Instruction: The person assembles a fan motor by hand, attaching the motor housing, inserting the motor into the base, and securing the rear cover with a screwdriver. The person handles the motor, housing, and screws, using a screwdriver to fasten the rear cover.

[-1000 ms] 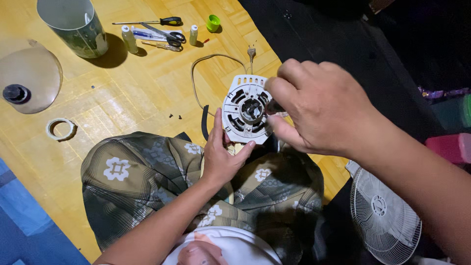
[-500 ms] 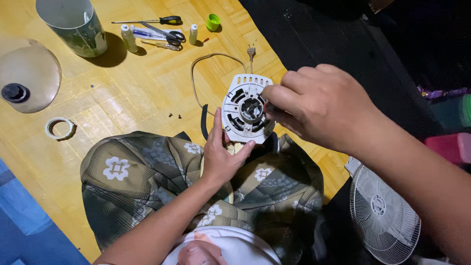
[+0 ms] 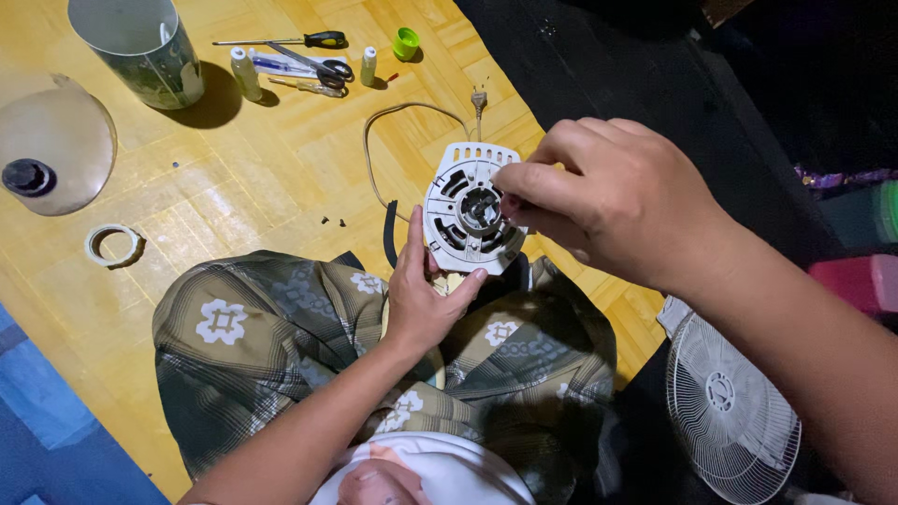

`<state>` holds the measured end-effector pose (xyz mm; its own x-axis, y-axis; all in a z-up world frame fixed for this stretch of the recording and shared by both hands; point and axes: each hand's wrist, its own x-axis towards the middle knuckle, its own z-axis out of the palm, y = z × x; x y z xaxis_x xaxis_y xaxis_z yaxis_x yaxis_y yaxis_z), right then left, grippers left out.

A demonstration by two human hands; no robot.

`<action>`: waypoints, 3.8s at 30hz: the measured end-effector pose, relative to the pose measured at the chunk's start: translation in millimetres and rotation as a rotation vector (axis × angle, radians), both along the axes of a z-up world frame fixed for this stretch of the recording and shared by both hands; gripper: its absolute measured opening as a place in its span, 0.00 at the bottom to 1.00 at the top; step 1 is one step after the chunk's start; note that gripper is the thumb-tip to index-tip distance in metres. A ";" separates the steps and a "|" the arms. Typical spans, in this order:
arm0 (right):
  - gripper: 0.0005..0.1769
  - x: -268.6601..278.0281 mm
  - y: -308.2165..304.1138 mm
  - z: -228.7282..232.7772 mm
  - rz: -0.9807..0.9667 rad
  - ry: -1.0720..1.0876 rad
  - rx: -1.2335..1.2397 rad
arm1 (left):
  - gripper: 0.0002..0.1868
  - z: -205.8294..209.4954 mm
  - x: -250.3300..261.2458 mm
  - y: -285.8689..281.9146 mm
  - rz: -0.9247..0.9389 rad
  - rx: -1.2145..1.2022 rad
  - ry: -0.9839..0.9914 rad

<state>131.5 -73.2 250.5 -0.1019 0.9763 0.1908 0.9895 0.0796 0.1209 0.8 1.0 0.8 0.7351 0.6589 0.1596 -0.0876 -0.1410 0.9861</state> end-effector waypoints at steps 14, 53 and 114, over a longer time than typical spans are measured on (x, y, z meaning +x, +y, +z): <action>0.16 -0.2 1.3 1.5 -0.065 0.159 -0.104 | 0.60 -1.2 0.3 0.4 0.003 0.006 0.101; 0.39 110.5 25.3 -211.2 -0.307 2.138 0.472 | 0.30 -17.4 -7.2 14.4 0.009 -0.166 0.071; 0.11 -84.7 -46.6 -252.2 -0.892 1.468 0.927 | 0.12 -144.8 62.8 187.7 -0.274 0.831 1.103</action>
